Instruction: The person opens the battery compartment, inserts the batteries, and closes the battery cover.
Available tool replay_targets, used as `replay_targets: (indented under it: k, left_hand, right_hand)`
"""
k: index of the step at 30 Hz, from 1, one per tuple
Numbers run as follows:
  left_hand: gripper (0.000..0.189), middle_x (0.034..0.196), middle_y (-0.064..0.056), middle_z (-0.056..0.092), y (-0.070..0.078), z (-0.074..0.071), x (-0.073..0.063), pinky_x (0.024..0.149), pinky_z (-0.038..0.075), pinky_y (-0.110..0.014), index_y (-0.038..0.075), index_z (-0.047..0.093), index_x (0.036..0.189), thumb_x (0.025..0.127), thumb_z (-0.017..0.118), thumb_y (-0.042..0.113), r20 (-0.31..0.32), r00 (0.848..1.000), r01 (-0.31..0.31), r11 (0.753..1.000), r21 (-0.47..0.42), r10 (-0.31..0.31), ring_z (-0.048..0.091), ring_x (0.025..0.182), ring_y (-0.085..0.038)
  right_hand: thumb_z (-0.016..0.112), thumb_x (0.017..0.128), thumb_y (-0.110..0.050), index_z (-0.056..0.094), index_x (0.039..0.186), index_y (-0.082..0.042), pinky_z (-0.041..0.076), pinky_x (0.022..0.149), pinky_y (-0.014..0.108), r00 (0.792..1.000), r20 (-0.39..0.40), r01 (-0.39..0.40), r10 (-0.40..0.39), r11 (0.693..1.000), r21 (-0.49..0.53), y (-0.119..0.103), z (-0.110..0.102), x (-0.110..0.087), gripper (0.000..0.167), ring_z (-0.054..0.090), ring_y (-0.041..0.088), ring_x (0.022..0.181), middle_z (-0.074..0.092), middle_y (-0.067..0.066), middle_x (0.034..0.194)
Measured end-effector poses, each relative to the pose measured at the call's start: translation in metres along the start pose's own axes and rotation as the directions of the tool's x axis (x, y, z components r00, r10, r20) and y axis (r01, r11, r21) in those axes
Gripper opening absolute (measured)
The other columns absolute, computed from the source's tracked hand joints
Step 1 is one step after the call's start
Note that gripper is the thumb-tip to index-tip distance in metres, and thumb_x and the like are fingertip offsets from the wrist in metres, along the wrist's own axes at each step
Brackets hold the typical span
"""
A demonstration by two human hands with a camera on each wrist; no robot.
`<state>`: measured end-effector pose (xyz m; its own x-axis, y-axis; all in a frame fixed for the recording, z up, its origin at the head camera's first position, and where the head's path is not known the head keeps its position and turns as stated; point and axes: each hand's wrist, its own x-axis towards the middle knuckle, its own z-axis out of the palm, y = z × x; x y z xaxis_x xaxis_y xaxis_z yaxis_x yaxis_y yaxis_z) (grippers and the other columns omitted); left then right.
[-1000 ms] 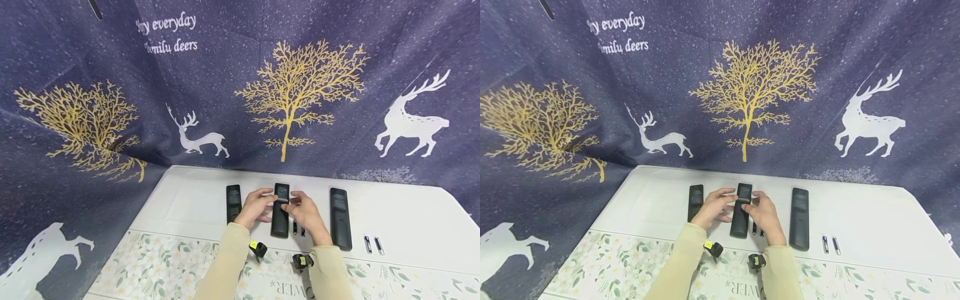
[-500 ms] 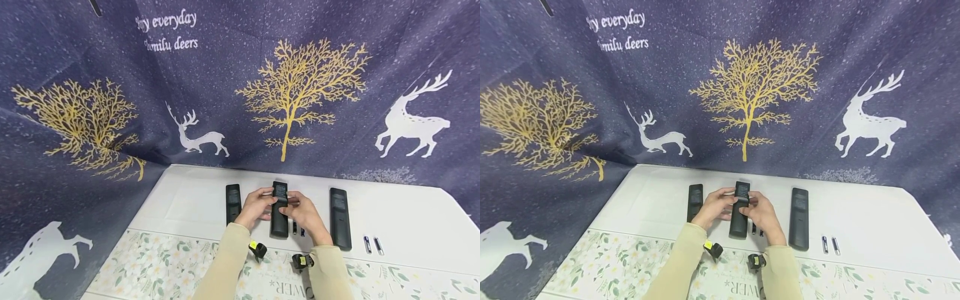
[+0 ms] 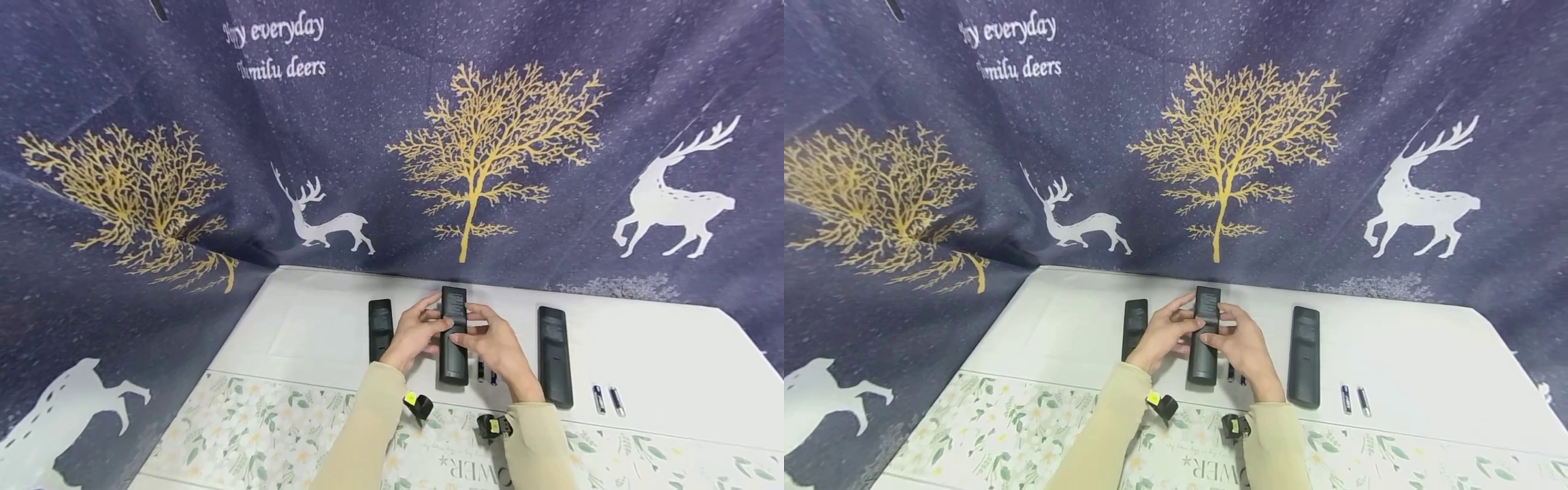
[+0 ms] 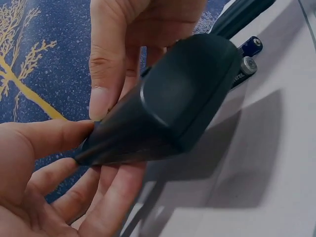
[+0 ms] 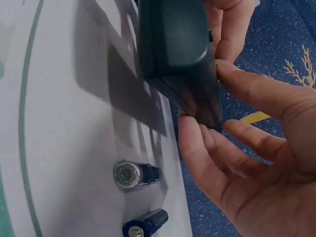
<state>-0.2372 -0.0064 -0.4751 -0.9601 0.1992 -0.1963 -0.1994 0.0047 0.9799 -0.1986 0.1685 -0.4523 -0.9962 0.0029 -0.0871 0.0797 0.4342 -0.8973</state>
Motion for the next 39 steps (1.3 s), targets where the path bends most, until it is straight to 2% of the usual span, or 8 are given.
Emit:
replay_targets:
  k: [7, 13, 17, 25, 31, 39]
  left_hand:
    - [0.067, 0.118, -0.005, 0.073, 0.002, 0.001, -0.004, 0.062, 0.063, -0.037, 0.027, 0.055, 0.158, 0.097, 0.078, 0.011, -0.009, 1.0, -0.011, 1.0, -0.011, 0.011, 0.071, 0.088, -0.02]
    - [0.068, 0.118, -0.008, 0.073, 0.007, 0.002, -0.006, 0.058, 0.063, -0.038, 0.028, 0.055, 0.157, 0.097, 0.078, 0.007, -0.008, 0.999, -0.04, 0.997, -0.067, 0.039, 0.072, 0.086, -0.021]
    - [0.066, 0.118, -0.007, 0.072, 0.011, 0.0, -0.006, 0.055, 0.063, -0.036, 0.03, 0.058, 0.155, 0.096, 0.079, 0.008, -0.023, 0.999, -0.047, 0.997, -0.065, 0.046, 0.072, 0.087, -0.021]
    - [0.067, 0.122, -0.008, 0.07, 0.02, -0.007, -0.01, 0.058, 0.064, -0.039, 0.034, 0.058, 0.155, 0.096, 0.079, 0.009, -0.038, 0.998, -0.058, 0.996, -0.064, 0.056, 0.071, 0.092, -0.024]
    - [0.07, 0.121, -0.008, 0.071, 0.02, -0.01, -0.011, 0.058, 0.064, -0.04, 0.037, 0.055, 0.156, 0.096, 0.077, 0.008, -0.02, 0.997, -0.073, 0.996, -0.058, 0.072, 0.074, 0.094, -0.027]
    - [0.072, 0.12, -0.009, 0.07, 0.019, -0.012, -0.01, 0.055, 0.063, -0.039, 0.033, 0.05, 0.161, 0.098, 0.076, 0.009, -0.002, 0.994, -0.105, 0.993, -0.061, 0.105, 0.074, 0.093, -0.027]
  right_hand:
    - [0.083, 0.095, -0.017, 0.049, 0.158, -0.007, 0.06, 0.082, 0.043, 0.999, -0.029, 0.037, -0.038, 0.999, -0.033, 0.0, 0.003, -0.005, 0.072, 0.063, 0.035, 0.118, 0.055, 0.022, 0.147]
    - [0.081, 0.097, -0.015, 0.052, 0.155, -0.006, 0.06, 0.085, 0.048, 0.993, -0.041, 0.106, -0.109, 0.992, -0.068, -0.001, 0.003, -0.01, 0.066, 0.062, 0.039, 0.12, 0.05, 0.023, 0.151]
    - [0.08, 0.098, -0.015, 0.059, 0.148, -0.007, 0.061, 0.086, 0.048, 0.988, -0.044, 0.145, -0.148, 0.988, -0.061, -0.003, 0.004, -0.014, 0.055, 0.062, 0.039, 0.12, 0.048, 0.021, 0.154]
    - [0.082, 0.096, -0.012, 0.07, 0.132, -0.008, 0.061, 0.08, 0.042, 0.963, -0.11, 0.237, -0.244, 0.969, -0.075, -0.007, 0.011, -0.022, 0.038, 0.068, 0.035, 0.109, 0.059, 0.016, 0.138]
    - [0.082, 0.096, -0.008, 0.07, 0.13, -0.008, 0.061, 0.075, 0.035, 0.956, -0.069, 0.277, -0.285, 0.954, -0.111, -0.008, 0.013, -0.027, 0.037, 0.07, 0.033, 0.104, 0.059, 0.015, 0.133]
    - [0.083, 0.094, -0.007, 0.071, 0.123, -0.009, 0.063, 0.078, 0.041, 0.948, -0.029, 0.31, -0.318, 0.937, -0.162, -0.008, 0.011, -0.032, 0.031, 0.071, 0.038, 0.104, 0.06, 0.016, 0.131]
